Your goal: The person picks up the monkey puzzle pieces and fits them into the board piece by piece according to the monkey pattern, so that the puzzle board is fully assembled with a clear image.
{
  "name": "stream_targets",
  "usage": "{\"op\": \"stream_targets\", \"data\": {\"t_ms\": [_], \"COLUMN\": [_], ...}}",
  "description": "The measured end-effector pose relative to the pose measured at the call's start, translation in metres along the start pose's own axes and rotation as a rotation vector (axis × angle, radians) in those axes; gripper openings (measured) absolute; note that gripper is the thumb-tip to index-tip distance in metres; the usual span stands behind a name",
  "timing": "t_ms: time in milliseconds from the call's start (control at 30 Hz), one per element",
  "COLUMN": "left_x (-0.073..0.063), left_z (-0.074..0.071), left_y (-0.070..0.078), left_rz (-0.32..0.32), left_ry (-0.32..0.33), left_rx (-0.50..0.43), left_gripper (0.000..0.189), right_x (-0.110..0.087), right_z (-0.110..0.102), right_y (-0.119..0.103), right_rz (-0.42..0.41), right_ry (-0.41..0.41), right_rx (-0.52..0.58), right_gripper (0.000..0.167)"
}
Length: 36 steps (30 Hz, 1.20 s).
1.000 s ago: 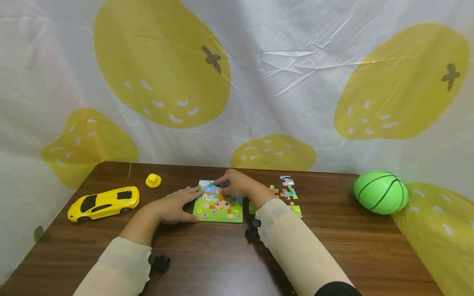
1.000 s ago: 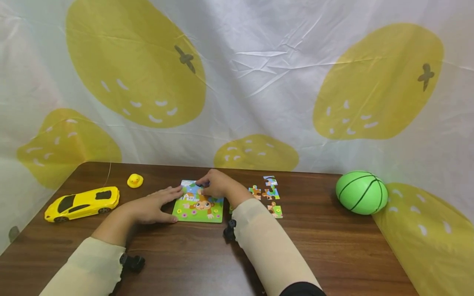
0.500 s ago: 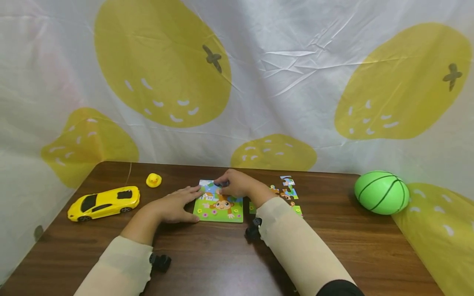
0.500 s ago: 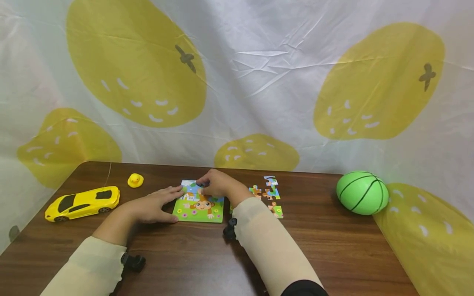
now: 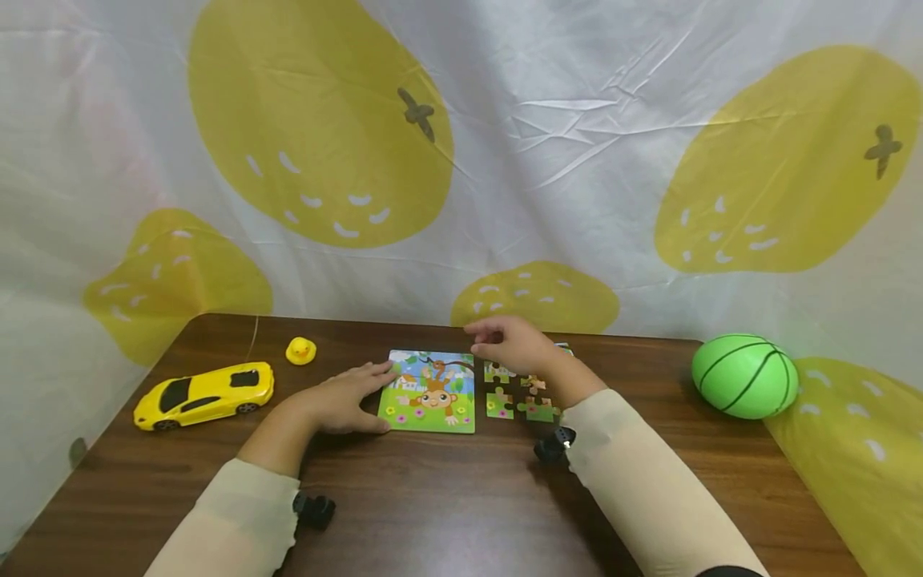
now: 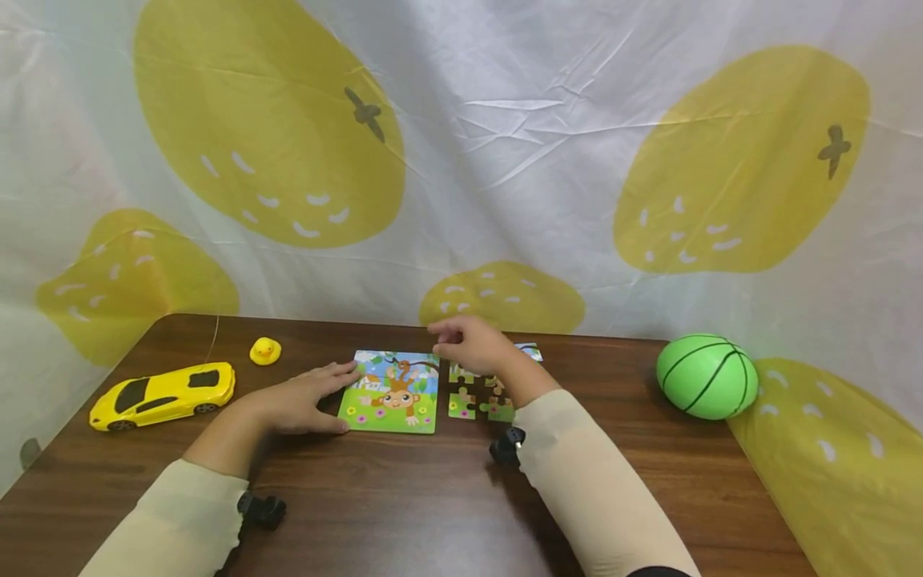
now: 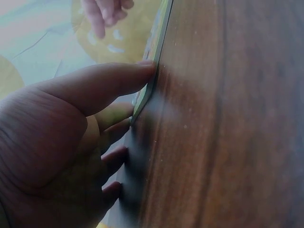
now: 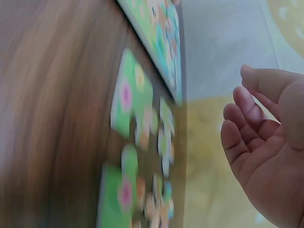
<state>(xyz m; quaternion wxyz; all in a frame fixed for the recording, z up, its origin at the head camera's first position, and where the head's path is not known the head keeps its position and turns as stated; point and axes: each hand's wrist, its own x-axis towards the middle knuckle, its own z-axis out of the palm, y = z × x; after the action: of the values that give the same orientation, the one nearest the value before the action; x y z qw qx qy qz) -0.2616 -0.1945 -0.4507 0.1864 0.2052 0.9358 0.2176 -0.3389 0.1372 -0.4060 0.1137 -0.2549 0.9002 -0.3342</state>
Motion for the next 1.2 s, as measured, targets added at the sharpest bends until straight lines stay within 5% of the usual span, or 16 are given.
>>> {"op": "stream_targets", "data": {"t_ms": [667, 1200], "left_x": [0.000, -0.002], "left_z": [0.000, 0.000], "left_y": [-0.001, 0.000], "left_rz": [-0.013, -0.008], "left_ry": [-0.003, 0.005], "left_rx": [-0.006, -0.001], "left_gripper": [0.094, 0.094], "right_x": [-0.051, -0.048], "right_z": [-0.060, -0.068], "right_y": [0.089, 0.136], "right_rz": [0.145, 0.189], "right_ry": [0.175, 0.118], "right_rx": [0.009, 0.021], "right_gripper": [0.046, 0.053]}}
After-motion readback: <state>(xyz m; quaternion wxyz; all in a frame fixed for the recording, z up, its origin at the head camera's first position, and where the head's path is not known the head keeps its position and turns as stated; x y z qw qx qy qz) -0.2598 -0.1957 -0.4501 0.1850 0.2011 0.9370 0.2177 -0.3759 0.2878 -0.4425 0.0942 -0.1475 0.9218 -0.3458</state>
